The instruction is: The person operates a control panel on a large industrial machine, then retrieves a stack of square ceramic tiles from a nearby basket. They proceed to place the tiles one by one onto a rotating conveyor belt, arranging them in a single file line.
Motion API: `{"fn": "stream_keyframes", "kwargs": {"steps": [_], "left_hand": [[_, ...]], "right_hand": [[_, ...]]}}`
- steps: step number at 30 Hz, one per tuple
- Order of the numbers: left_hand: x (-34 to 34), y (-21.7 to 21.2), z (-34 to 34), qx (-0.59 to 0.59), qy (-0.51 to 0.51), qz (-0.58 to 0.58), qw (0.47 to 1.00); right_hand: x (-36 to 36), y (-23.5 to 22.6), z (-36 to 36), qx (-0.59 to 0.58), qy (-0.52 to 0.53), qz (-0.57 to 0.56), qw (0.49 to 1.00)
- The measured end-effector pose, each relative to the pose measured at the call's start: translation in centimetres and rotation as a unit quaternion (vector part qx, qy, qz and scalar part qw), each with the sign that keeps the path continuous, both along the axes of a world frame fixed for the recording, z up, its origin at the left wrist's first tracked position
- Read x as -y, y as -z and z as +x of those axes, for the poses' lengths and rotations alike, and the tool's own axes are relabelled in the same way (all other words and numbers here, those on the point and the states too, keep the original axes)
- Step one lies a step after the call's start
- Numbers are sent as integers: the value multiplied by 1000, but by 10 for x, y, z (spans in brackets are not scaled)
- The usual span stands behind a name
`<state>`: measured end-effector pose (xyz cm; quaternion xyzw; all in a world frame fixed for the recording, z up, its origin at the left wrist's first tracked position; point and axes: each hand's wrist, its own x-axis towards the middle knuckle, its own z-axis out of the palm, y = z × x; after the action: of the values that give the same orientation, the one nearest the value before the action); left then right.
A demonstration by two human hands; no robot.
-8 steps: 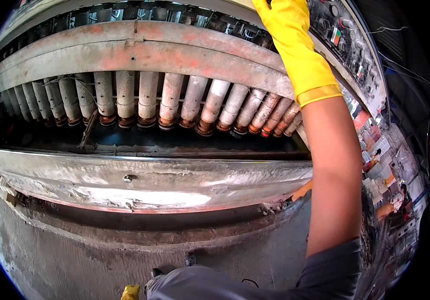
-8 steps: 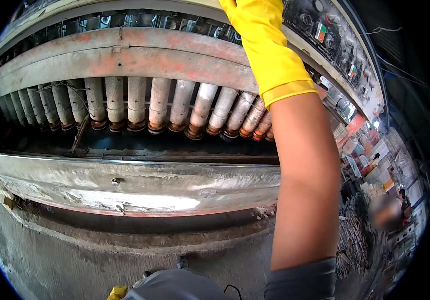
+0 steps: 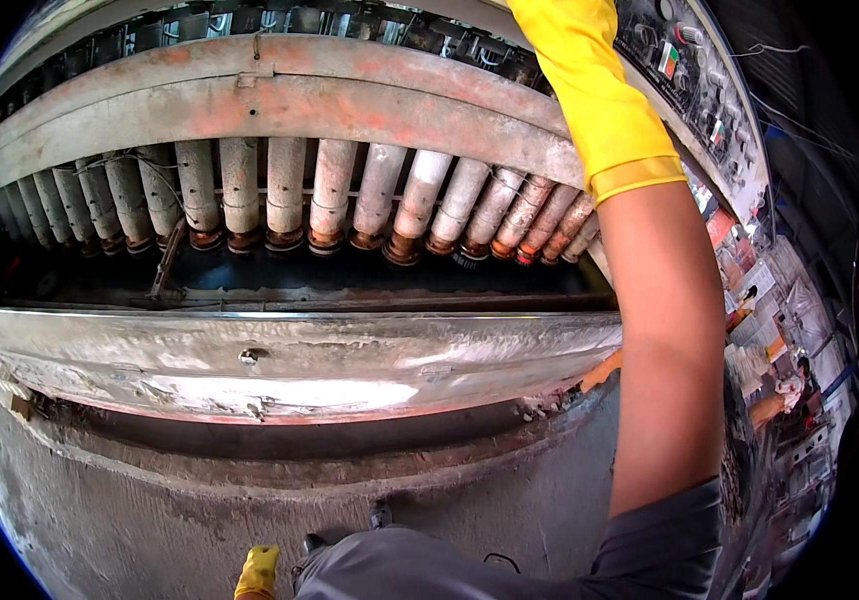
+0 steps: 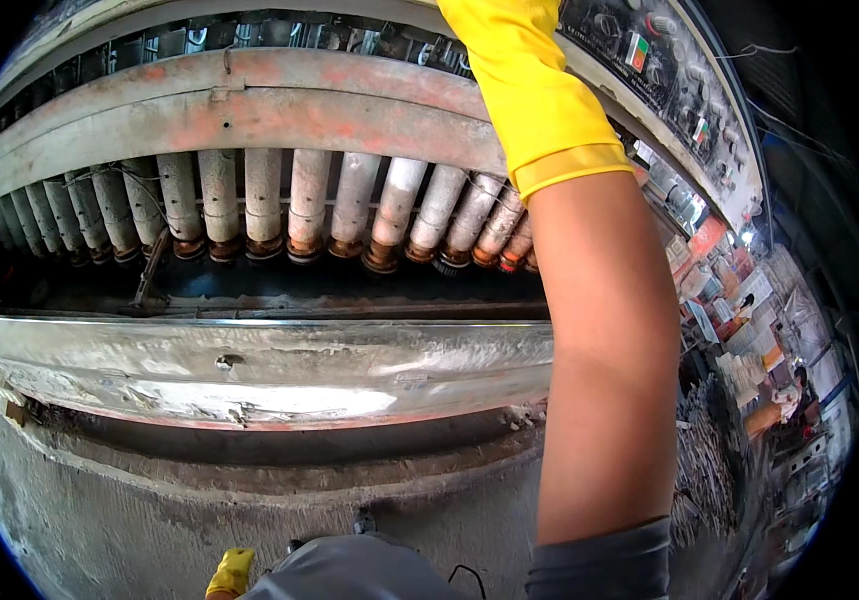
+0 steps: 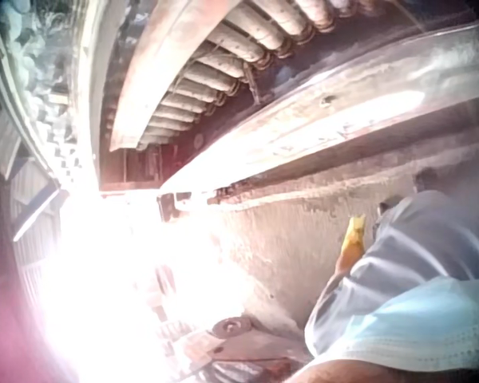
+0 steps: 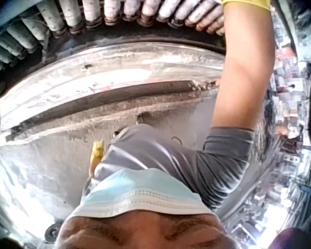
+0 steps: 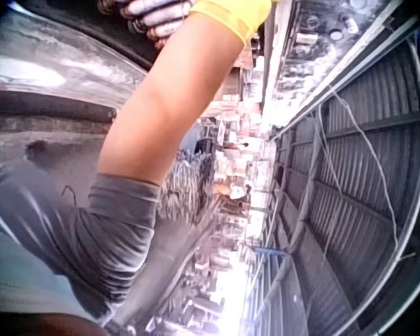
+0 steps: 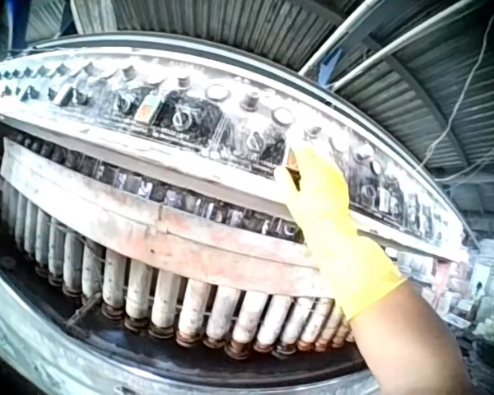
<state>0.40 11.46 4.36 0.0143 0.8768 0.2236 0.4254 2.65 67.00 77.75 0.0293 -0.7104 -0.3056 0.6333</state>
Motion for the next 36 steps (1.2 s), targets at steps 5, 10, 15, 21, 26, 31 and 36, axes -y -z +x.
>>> {"fn": "stream_keyframes", "kwargs": {"steps": [5, 10, 15, 21, 26, 31, 36], "left_hand": [[-3, -8, -7, 2, -7, 15, 1000], [1, -23, -4, 26, 21, -19, 999], [-3, 16, 5, 55, 110, -14, 992], [8, -40, 4, 41, 39, -35, 998], [15, -12, 2, 29, 16, -31, 999], [14, -3, 6, 36, 16, -33, 999], [10, -1, 7, 35, 15, -43, 998]], "right_hand": [[-1, 5, -9, -8, 41, -21, 999], [4, 0, -8, -14, 38, -52, 998], [14, -16, -2, -22, 67, 39, 997], [-4, 11, -14, -52, 44, 54, 996], [-6, 7, -18, -61, 44, 66, 995], [-7, 10, -20, -75, 24, 83, 993], [-1, 15, -16, -54, 21, 52, 997]]}}
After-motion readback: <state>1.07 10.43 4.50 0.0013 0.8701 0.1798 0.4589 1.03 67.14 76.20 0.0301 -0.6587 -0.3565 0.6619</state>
